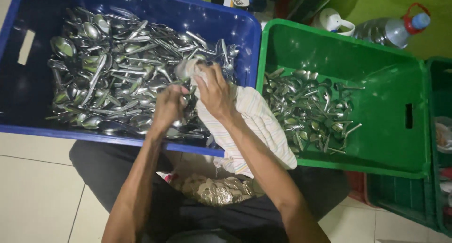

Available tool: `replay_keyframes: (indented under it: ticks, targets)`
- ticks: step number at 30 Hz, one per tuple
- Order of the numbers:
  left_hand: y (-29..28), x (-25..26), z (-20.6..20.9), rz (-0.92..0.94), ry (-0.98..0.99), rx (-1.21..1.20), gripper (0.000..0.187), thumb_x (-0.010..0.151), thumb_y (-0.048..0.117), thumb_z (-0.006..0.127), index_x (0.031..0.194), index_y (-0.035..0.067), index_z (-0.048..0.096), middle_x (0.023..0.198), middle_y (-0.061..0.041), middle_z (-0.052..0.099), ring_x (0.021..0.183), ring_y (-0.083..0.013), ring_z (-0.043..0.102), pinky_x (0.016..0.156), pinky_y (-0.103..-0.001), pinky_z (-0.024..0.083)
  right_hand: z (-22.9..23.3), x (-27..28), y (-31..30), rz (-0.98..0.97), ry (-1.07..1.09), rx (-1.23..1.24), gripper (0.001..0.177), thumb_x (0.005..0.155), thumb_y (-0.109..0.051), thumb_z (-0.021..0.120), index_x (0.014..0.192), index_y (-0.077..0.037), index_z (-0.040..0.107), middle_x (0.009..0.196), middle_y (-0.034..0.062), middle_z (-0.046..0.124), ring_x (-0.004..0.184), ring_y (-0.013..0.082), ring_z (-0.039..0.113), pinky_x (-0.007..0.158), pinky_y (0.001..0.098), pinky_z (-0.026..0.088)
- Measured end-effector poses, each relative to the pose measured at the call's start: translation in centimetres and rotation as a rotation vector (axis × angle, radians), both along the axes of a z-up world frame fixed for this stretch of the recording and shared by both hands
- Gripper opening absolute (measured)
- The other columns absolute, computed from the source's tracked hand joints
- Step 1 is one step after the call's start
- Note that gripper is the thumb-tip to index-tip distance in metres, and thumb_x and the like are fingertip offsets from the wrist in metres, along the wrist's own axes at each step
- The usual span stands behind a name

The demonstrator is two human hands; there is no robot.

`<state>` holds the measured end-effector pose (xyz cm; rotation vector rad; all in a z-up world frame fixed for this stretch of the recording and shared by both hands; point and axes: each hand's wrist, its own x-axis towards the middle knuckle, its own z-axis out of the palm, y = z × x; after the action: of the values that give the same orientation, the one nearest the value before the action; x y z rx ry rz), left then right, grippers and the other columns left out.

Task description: Wiping metal spoons individually with a cloth and transferring them from a blue bin to a green bin.

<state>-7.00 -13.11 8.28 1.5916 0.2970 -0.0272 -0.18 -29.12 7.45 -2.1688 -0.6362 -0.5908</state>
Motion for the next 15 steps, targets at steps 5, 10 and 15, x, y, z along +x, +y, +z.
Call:
replay_keyframes:
  ticks: [5, 10, 15]
  targets:
    - [-1.7, -1.9, 1.8, -0.119, -0.014, 0.116, 0.036, 0.107, 0.017, 0.04, 0.088, 0.007, 0.068, 0.052, -0.007, 0.053, 0.047, -0.0186, 0.056, 0.05, -0.031, 0.047, -3.4, 1.1, 0.4, -0.004, -0.207, -0.283, 0.015, 0.099, -0.025, 0.061, 0.104, -0.01, 0.061, 0.098, 0.0032, 0.053, 0.076, 0.0301, 0.069, 0.056, 0.0389, 0.058]
    - [-1.5, -2.9, 3.0, -0.03, 0.003, 0.152, 0.037, 0.103, 0.019, 0.04, 0.098, 0.01, 0.076, 0.064, -0.007, 0.049, 0.063, -0.0192, 0.05, 0.062, -0.034, 0.046, 0.0, 1.1, 0.2, -0.061, -0.091, -0.131, 0.013, 0.098, -0.012, 0.058, 0.1, 0.0, 0.054, 0.098, 0.0152, 0.052, 0.059, 0.043, 0.066, 0.042, 0.0488, 0.053]
    - [-1.2, -3.7, 3.1, 0.007, -0.088, 0.374, 0.021, 0.103, 0.02, 0.054, 0.104, 0.007, 0.071, 0.074, -0.022, 0.068, 0.07, -0.0394, 0.065, 0.071, -0.048, 0.049, 0.2, -0.6, 0.6, 0.077, -0.364, -0.198, 0.018, 0.089, -0.014, 0.067, 0.106, -0.009, 0.065, 0.099, 0.0041, 0.054, 0.084, 0.024, 0.066, 0.059, 0.0339, 0.06]
